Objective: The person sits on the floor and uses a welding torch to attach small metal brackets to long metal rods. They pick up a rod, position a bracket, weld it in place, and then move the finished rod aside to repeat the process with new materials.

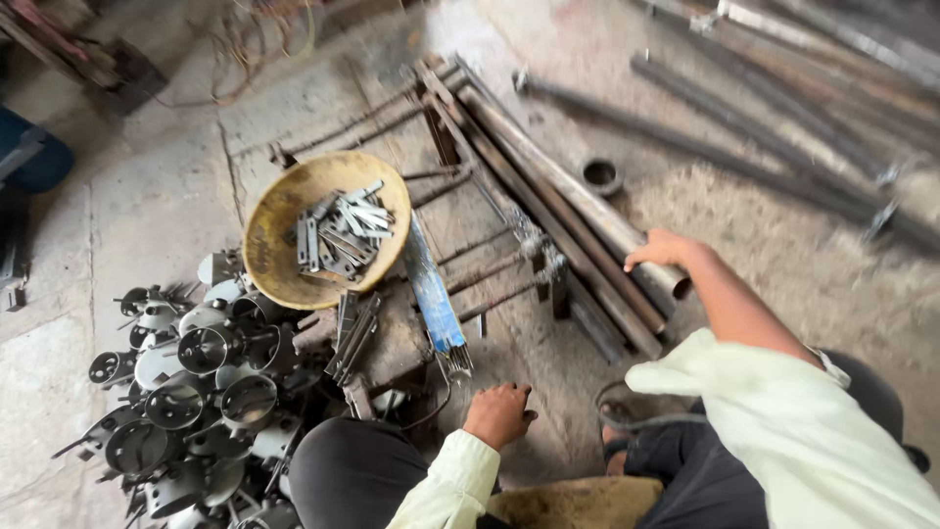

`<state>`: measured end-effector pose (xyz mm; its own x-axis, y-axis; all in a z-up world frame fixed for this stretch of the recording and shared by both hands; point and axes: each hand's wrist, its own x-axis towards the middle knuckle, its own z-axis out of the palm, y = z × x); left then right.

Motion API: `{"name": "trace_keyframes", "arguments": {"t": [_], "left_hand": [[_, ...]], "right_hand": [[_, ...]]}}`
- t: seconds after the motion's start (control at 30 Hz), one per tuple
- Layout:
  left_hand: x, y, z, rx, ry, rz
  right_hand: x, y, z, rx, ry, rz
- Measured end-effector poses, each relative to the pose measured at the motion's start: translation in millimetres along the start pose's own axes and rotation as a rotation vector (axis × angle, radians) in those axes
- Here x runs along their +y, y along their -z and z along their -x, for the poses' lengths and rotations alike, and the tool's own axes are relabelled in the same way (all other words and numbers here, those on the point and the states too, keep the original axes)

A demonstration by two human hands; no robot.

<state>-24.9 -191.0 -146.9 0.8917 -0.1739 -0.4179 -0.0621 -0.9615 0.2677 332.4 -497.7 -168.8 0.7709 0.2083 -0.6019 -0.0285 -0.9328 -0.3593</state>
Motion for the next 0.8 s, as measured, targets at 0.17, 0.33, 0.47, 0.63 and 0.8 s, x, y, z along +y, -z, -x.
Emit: {"name": "trace_keyframes", "arguments": {"t": [0.17,0.33,0.47,0.63,0.8], "left_hand": [[-6.5,11.1,4.0,0.069,0.034,-0.083],[-9.0,33.7,29.3,0.086,0.086,0.052],[-19.6,33.5,37.0,0.205,0.064,0.023],[-31.5,11.4,24.5,0.147,0.110,0.046],[-33.8,7.6,15.4,0.201,0.138,0.044]], "right_hand": [[-62.3,-44.7,81.3,0.083,0.123,-0.250],[-105.7,-143.2,167.5,0.159,0.166,-0.539],[-118.6,-210.6,182.4,0.265,0.222,-0.527],[-114.8,-285.9,137.4,0.421,0.208,-0.247],[-101.1,-299.7,128.7,0.473,0.185,-0.211]]}}
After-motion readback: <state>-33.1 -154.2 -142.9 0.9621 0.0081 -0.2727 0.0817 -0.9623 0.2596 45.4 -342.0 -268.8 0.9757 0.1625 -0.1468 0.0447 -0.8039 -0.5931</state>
